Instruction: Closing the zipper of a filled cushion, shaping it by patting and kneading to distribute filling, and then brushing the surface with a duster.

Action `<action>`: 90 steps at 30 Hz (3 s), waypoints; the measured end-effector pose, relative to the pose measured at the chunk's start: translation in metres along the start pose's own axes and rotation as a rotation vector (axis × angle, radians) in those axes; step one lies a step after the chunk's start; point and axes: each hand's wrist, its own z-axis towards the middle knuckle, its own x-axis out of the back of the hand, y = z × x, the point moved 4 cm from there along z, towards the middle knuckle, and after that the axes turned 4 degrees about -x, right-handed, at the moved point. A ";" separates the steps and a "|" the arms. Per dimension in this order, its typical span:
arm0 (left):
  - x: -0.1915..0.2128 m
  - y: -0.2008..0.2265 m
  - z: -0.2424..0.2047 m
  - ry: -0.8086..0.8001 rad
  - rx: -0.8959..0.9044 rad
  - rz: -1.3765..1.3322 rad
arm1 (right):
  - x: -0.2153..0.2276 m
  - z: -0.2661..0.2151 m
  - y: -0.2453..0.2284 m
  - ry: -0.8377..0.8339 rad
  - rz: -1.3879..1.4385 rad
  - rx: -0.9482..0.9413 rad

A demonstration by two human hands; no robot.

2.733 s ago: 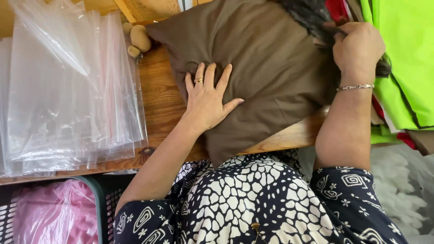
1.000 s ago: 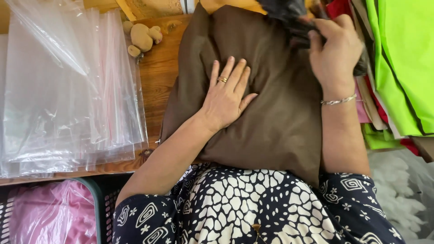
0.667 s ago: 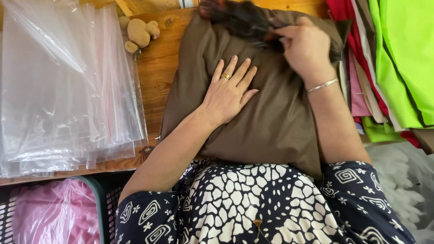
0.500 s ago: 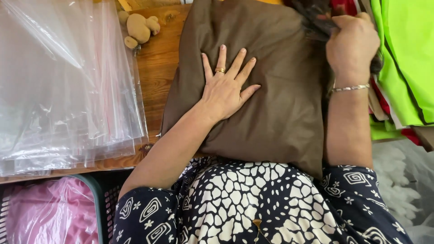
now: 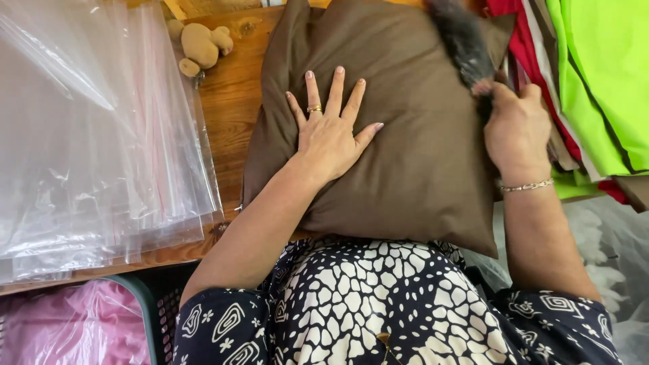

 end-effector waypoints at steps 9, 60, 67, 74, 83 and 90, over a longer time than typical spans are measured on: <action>-0.005 -0.003 0.002 0.002 0.019 -0.015 | 0.075 -0.055 -0.079 0.104 0.152 0.153; -0.002 -0.026 0.005 0.046 0.057 0.028 | -0.003 -0.060 -0.067 -0.048 0.264 -0.018; -0.007 -0.020 -0.010 0.427 0.043 0.092 | 0.016 -0.054 -0.067 -0.090 0.377 -0.029; 0.027 -0.003 -0.031 0.911 -0.157 0.086 | 0.088 -0.042 -0.070 0.203 0.400 0.163; 0.007 -0.015 -0.017 0.143 -0.057 0.071 | 0.009 -0.007 -0.066 -0.031 0.282 0.401; 0.013 -0.012 -0.016 -0.034 0.017 0.009 | 0.015 0.029 -0.001 0.216 0.024 0.004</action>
